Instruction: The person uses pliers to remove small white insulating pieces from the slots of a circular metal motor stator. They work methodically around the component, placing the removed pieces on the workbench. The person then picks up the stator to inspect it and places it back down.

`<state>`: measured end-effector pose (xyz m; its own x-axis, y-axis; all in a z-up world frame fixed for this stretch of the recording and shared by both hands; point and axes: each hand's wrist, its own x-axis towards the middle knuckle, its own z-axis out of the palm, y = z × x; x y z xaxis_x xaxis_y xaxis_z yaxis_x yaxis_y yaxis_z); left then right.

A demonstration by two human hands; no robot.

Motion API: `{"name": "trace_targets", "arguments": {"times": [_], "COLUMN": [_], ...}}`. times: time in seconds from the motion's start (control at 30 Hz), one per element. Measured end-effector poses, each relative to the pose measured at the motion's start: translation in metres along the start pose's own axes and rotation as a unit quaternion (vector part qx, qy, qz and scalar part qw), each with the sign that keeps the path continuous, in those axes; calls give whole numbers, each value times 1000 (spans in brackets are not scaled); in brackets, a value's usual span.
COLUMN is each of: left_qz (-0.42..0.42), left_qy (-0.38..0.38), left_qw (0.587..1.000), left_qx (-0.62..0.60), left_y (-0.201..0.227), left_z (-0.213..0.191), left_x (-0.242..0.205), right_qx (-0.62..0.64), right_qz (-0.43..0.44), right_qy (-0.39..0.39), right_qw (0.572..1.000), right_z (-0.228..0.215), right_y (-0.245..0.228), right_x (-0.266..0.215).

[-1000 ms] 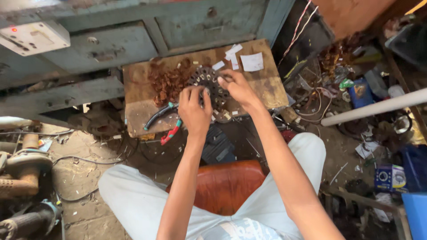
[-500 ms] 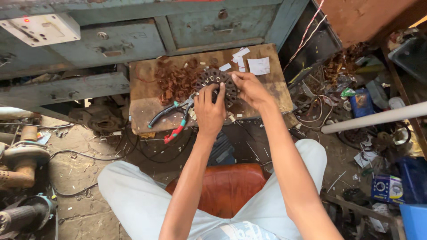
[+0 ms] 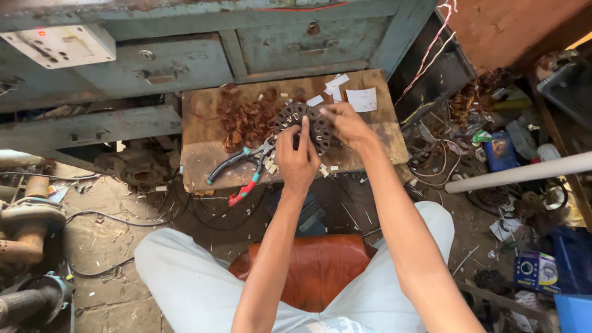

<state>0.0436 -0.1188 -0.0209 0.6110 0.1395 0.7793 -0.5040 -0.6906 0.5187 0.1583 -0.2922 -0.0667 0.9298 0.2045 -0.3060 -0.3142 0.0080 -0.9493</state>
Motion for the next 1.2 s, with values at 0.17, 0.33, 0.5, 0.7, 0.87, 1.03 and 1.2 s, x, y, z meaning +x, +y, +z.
{"name": "trace_targets", "arguments": {"times": [0.17,0.33,0.5,0.7,0.87,1.03,1.2], "left_qz": [-37,-67,-138,-80,-100,-97,-106], "left_qy": [-4,5,49,32,14,17,37], "left_qw": [999,994,977,993,993,992,987], "left_qx": [-34,-82,-153,-86,-63,-78,-116], "left_y": [-3,-5,-10,-18,-22,-20,-13], "left_z": [-2,-2,0,-3,-3,-8,-12], "left_x": [8,19,14,9,9,11,13], "right_qx": [-100,-112,-66,-120,-112,-127,-349], "right_qz": [-178,-212,-126,-163,-182,-218,-187], "right_qy": [123,-104,-68,2,138,68,6], "right_qw": [971,965,987,979,967,965,918], "right_z": [16,28,28,31,28,43,72], "right_y": [-23,-43,-30,-18,-24,-51,-62], "right_x": [-19,-26,-6,8,3,0,-10]}}
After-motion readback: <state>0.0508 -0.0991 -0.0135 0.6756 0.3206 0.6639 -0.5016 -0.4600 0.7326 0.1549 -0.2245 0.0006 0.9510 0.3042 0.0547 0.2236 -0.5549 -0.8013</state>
